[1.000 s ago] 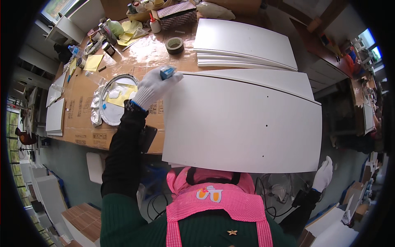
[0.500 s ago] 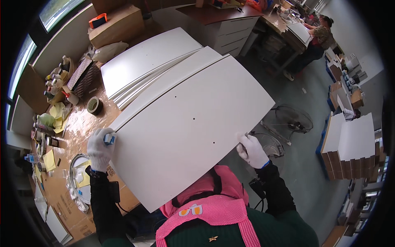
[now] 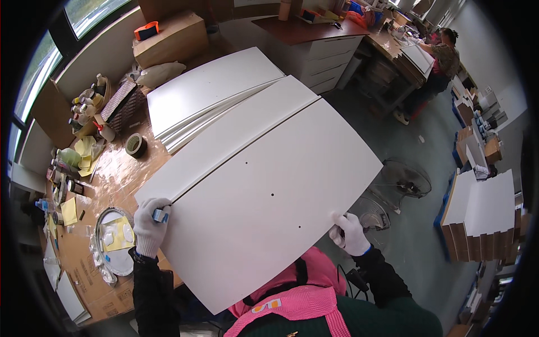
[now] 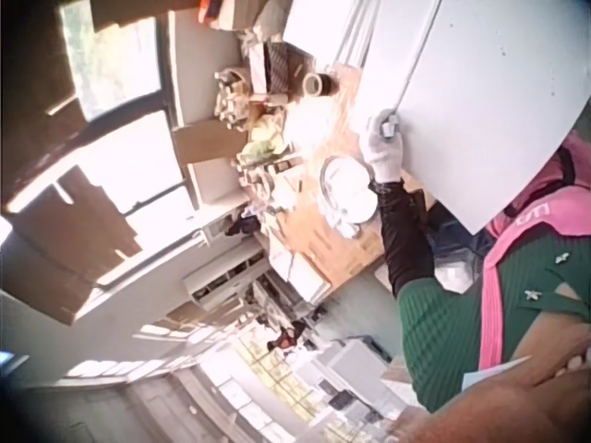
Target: Inspecting and cleaning white furniture panels in a workshop environment.
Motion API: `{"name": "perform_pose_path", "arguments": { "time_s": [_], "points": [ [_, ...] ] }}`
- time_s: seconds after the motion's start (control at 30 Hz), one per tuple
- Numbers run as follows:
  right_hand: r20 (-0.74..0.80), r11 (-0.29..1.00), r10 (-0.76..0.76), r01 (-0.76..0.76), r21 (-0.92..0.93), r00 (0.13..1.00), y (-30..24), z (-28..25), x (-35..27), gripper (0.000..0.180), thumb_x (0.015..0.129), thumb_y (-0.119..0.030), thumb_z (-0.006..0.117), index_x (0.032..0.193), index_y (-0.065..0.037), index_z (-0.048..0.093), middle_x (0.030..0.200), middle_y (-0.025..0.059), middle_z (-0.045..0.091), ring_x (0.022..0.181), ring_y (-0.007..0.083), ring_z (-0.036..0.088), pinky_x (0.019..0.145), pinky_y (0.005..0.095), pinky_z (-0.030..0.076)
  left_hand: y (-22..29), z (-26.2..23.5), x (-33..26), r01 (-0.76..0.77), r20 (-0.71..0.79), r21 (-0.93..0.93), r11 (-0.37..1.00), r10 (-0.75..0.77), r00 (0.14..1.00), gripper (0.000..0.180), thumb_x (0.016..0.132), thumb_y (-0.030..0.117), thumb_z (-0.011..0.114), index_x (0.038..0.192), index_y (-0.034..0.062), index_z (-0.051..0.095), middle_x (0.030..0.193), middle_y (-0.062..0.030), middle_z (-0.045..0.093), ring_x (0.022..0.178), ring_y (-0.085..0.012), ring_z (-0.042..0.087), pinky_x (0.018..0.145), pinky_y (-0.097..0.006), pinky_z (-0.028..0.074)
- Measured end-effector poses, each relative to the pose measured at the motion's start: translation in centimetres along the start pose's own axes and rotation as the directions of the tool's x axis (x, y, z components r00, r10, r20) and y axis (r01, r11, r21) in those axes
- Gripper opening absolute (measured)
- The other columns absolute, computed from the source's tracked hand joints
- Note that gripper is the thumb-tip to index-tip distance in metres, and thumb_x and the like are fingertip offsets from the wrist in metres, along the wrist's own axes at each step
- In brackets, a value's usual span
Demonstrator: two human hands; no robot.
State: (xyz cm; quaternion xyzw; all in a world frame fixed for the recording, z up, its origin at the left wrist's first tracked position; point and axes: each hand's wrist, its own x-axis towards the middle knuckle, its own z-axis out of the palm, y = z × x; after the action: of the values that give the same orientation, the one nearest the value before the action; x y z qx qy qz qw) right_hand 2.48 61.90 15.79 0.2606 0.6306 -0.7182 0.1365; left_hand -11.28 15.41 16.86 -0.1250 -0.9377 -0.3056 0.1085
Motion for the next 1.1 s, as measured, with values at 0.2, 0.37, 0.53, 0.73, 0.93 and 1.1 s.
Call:
{"name": "perform_pose_path", "arguments": {
  "time_s": [0.2,0.37,0.53,0.73,0.93,1.1],
  "points": [
    [-0.038,0.973,-0.214,0.210,-0.099,0.976,-1.8,-4.7,3.9,0.045,0.101,-0.040,0.050,0.081,-0.002,0.061,0.063,0.0059,0.062,0.044,0.0076,0.051,0.037,0.0221,0.034,4.0,3.0,-2.4,0.102,0.027,-0.068,0.992,-0.100,0.995,0.014,0.079,-0.003,0.067,0.091,0.0020,0.070,0.089,-0.0097,0.070,0.082,-0.0218,0.067,0.076,-0.032,0.052],
    [0.111,0.985,-0.111,0.124,-0.118,0.988,-1.2,-5.7,1.9,0.042,0.103,-0.040,0.048,0.094,0.000,0.059,0.066,0.0063,0.064,0.047,0.0080,0.053,0.039,0.0214,0.035,5.7,3.0,-6.0,0.260,-0.045,-0.057,0.964,-0.263,0.964,0.014,0.079,-0.001,0.070,0.092,0.0040,0.070,0.094,-0.0119,0.071,0.091,-0.0265,0.068,0.081,-0.035,0.053],
    [0.151,0.980,-0.120,0.141,-0.138,0.981,-2.4,-4.5,4.0,0.045,0.103,-0.044,0.046,0.088,-0.003,0.056,0.059,0.0004,0.055,0.043,0.0057,0.046,0.038,0.0209,0.032,8.0,2.7,-13.1,0.353,-0.214,-0.005,0.936,-0.346,0.914,0.013,0.081,-0.002,0.068,0.092,0.0030,0.068,0.089,-0.0101,0.066,0.085,-0.0237,0.064,0.080,-0.034,0.051],
    [0.270,0.993,-0.097,0.110,-0.034,0.958,-3.8,-1.6,7.6,0.037,0.105,-0.035,0.049,0.095,-0.001,0.059,0.068,0.0018,0.059,0.048,0.0051,0.050,0.039,0.0203,0.035,9.6,3.3,-21.9,0.616,-0.239,-0.238,0.751,-0.659,0.713,0.005,0.090,0.002,0.064,0.092,0.0017,0.060,0.091,-0.0028,0.063,0.084,-0.0107,0.058,0.080,-0.028,0.049],
    [0.640,0.915,0.215,0.075,-0.395,0.738,-1.7,-2.1,4.2,0.040,0.104,-0.034,0.049,0.108,0.003,0.063,0.077,0.0067,0.066,0.053,0.0064,0.055,0.045,0.0193,0.042,13.0,3.7,-24.7,0.722,-0.179,-0.392,0.571,-0.817,0.549,0.011,0.091,0.009,0.067,0.087,0.0095,0.057,0.076,0.0088,0.047,0.071,-0.0024,0.041,0.064,-0.021,0.039],
    [0.605,0.959,0.169,0.012,-0.283,0.778,-1.9,-4.0,4.3,0.036,0.104,-0.032,0.050,0.103,0.002,0.063,0.072,0.0044,0.064,0.051,0.0070,0.055,0.041,0.0206,0.039,19.2,6.9,-22.2,0.690,-0.102,-0.547,0.473,-0.857,0.506,0.007,0.094,0.010,0.066,0.094,0.0107,0.058,0.081,0.0084,0.048,0.075,-0.0023,0.044,0.069,-0.022,0.041]
  ]
}}
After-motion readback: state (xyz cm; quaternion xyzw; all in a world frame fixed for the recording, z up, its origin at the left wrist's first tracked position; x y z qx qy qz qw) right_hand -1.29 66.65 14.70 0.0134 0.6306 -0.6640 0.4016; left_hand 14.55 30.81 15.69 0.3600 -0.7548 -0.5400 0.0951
